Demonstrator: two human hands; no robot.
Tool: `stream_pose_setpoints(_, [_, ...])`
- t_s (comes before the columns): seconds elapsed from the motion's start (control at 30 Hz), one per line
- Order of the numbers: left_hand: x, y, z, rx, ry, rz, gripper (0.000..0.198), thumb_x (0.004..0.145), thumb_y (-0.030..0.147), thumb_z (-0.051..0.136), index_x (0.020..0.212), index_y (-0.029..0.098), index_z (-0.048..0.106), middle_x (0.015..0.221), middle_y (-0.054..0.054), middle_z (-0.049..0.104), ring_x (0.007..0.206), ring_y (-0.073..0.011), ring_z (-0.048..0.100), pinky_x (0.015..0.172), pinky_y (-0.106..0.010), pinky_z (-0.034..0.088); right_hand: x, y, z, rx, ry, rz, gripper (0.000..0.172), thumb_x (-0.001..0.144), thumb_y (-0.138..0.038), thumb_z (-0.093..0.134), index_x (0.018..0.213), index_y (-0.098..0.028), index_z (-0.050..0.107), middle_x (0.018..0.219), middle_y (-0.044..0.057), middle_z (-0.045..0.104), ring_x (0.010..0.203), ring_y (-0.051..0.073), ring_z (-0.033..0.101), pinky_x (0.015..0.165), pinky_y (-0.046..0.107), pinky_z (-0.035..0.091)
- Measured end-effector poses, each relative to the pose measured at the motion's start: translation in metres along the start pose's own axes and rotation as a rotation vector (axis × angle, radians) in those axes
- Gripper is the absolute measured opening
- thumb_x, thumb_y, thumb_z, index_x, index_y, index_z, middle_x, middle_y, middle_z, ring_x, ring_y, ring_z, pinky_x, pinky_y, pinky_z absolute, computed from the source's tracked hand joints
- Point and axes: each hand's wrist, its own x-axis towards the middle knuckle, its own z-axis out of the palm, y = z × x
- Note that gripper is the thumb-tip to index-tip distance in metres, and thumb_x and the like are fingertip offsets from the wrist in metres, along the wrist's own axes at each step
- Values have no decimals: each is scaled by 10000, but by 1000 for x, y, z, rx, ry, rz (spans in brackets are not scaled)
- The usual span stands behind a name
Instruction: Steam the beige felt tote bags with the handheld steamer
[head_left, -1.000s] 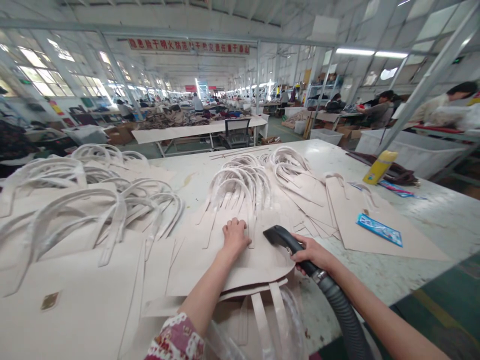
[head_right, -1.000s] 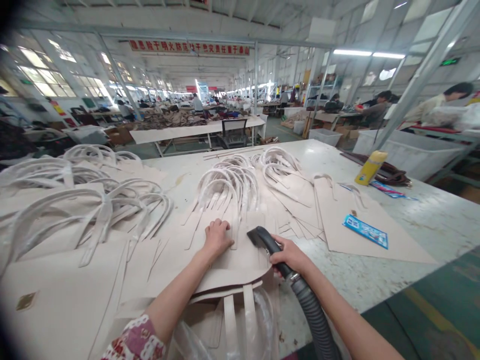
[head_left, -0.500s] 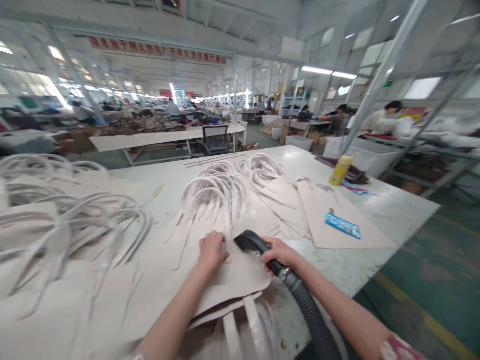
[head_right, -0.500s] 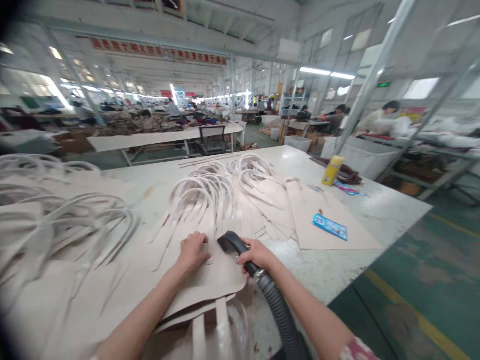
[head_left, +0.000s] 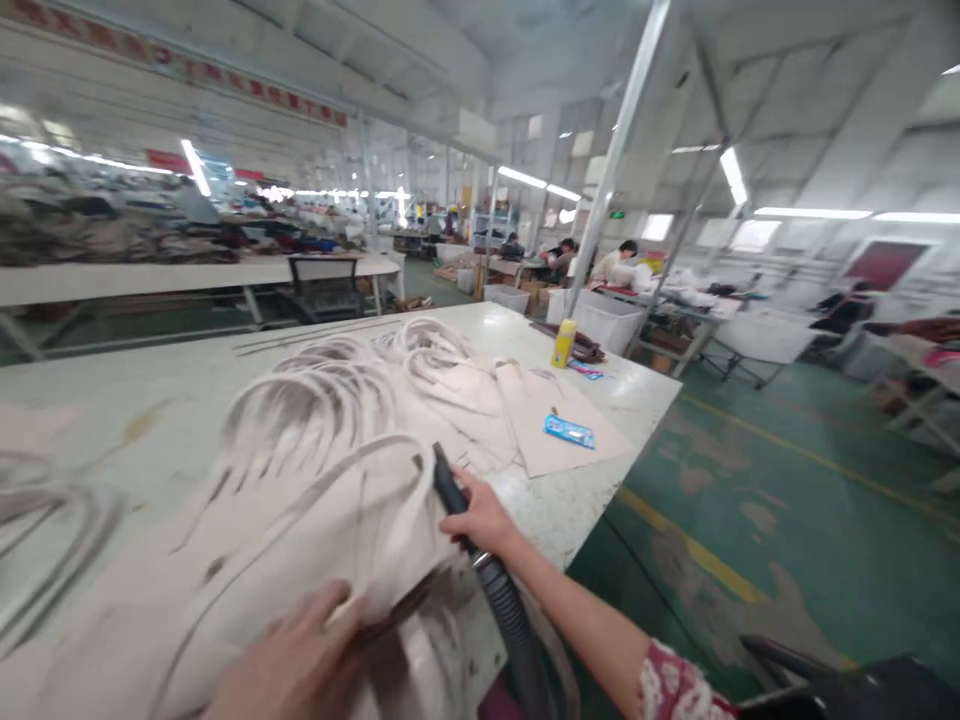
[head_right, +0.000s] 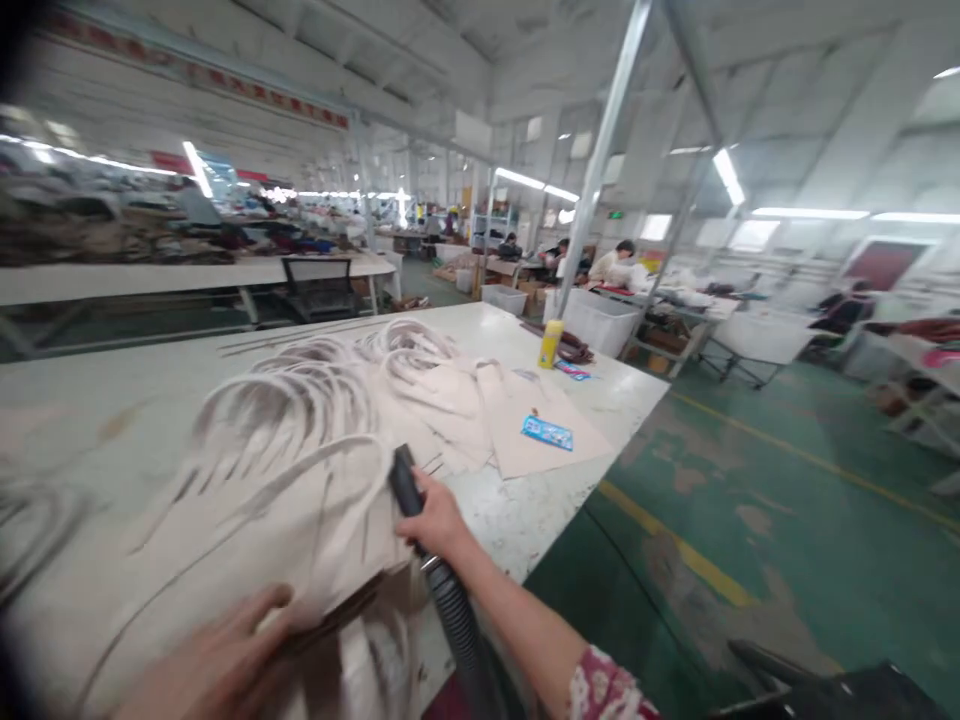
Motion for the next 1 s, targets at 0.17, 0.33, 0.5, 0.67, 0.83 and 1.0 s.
stream_pose_setpoints(0.17, [-79,48,40,109,-51,-112,647,683,309,635,1260,415,361,1406,-64,236,1253,-408,175,885,-701,95,-48,8,-24,-45,0,43,840,586,-176,634,1344,-184,272,576,-66,545,392,105,501,355,207,428])
stream_pose_setpoints(0.33, [-104,50,73,-25,118,-143,686,739,384,608,1317,408,240,1433,-70,139,1281,-372,112,936,-673,47,-100,-8,-44,-175,-38,90,821,606,-250,667,1333,-189,291,683,-19,590,473,144,533,425,265,464])
stream_pose_setpoints(0.5, [-111,54,79,-100,213,-91,620,794,288,544,1330,364,241,1376,-71,246,1269,-299,176,998,-606,39,-131,-36,-42,-254,-340,196,859,623,-203,649,1367,-240,222,819,18,609,490,144,536,439,262,469])
stream_pose_setpoints(0.67, [-110,56,80,-136,232,-96,608,776,239,537,1315,361,282,1243,-67,358,1219,-274,244,1011,-593,9,-117,-46,-1,-253,-787,371,822,616,-91,561,1359,-261,253,551,-50,557,390,110,486,360,197,410])
stream_pose_setpoints(0.83, [-109,55,78,-152,219,-97,602,778,239,519,1318,344,276,1209,-67,374,1200,-261,261,1006,-599,-4,-89,-53,36,-235,-670,170,755,628,-108,577,1328,-244,327,570,-54,558,413,107,505,378,193,428])
stream_pose_setpoints(1.0, [-112,57,75,-205,257,-115,525,821,344,478,1309,360,284,1197,-51,390,1192,-258,270,1017,-585,5,-86,-57,30,-225,-611,192,777,659,-133,579,1352,-278,259,699,-25,585,456,127,544,384,216,452])
